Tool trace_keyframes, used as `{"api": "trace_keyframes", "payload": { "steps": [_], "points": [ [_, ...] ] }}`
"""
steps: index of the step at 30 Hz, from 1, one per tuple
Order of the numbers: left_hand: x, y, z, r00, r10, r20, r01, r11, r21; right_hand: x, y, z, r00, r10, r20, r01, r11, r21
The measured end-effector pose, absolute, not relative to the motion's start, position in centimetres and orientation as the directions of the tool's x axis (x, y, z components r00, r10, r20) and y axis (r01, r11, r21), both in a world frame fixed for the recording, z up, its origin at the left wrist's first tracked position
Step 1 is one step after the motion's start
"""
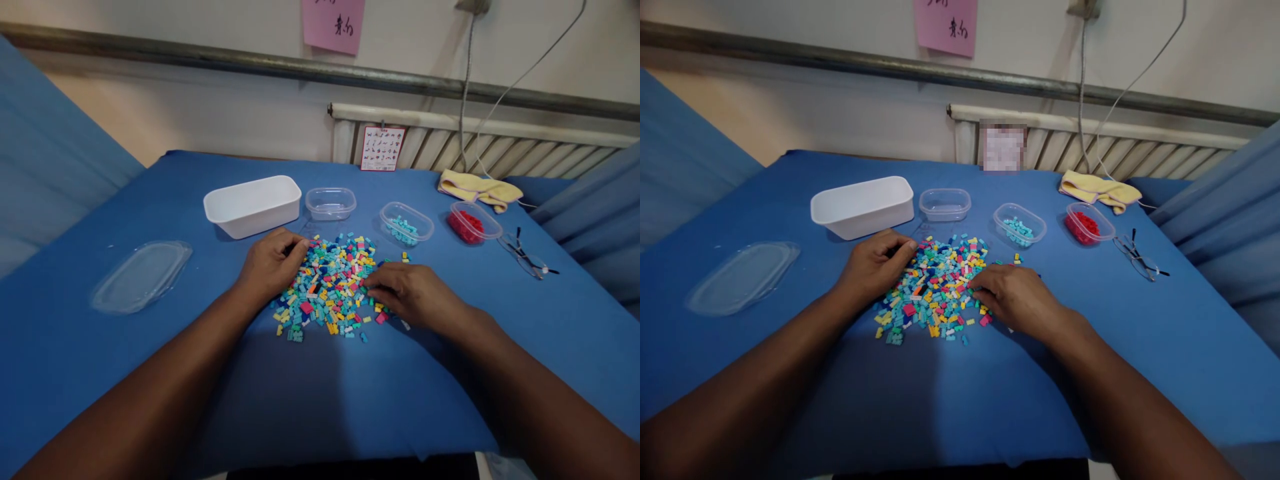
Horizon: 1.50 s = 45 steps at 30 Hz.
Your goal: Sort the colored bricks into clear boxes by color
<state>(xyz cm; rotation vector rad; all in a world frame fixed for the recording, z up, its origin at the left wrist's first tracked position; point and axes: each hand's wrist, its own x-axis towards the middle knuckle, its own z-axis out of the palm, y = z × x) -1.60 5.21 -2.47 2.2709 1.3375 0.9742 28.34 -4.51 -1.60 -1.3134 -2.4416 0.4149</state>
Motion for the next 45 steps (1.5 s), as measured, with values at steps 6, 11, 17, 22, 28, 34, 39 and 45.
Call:
{"api": "trace_keyframes", "payload": {
  "steps": [6,11,17,22,28,34,39,45],
  "points": [
    [-1.6,5.2,-2.5,0.323,0.864,0.386,0.637,-0.5,0.586,28.0,-5.3,-0.7,-0.56,0.822,0.1,0.744,0.552,-0.377],
    [-1.7,5.3,-2.7,0.323,0.862,0.391,0.633,-0.504,0.588,27.9,-5.3,-0.5,-0.511,0.859,0.029,0.803,0.49,-0.34],
    [-1.7,5.3,-2.8,0.328,0.857,0.398,0.626,-0.513,0.588,28.8,-5.0,-0.1,-0.458,0.889,0.02,0.827,0.434,-0.357],
    [-1.6,5.2,-2.6,0.323,0.86,0.396,0.629,-0.507,0.59,28.7,-5.4,0.1,-0.497,0.867,0.039,0.796,0.474,-0.377],
    [-1.7,5.3,-2.6,0.319,0.865,0.387,0.636,-0.498,0.589,28.0,-5.1,-0.4,-0.508,0.86,0.041,0.809,0.493,-0.32],
    [-1.6,5.3,-2.5,0.319,0.869,0.379,0.639,-0.492,0.591,27.6,-4.9,-0.5,-0.491,0.871,0.016,0.83,0.473,-0.295],
    [-1.7,5.3,-2.6,0.32,0.867,0.381,0.633,-0.495,0.595,27.5,-4.9,-0.6,-0.518,0.854,0.049,0.799,0.504,-0.329],
    [-1.6,5.3,-2.5,0.309,0.867,0.391,0.622,-0.495,0.607,27.5,-4.8,-0.8,-0.56,0.826,0.063,0.775,0.549,-0.314]
  ]
}}
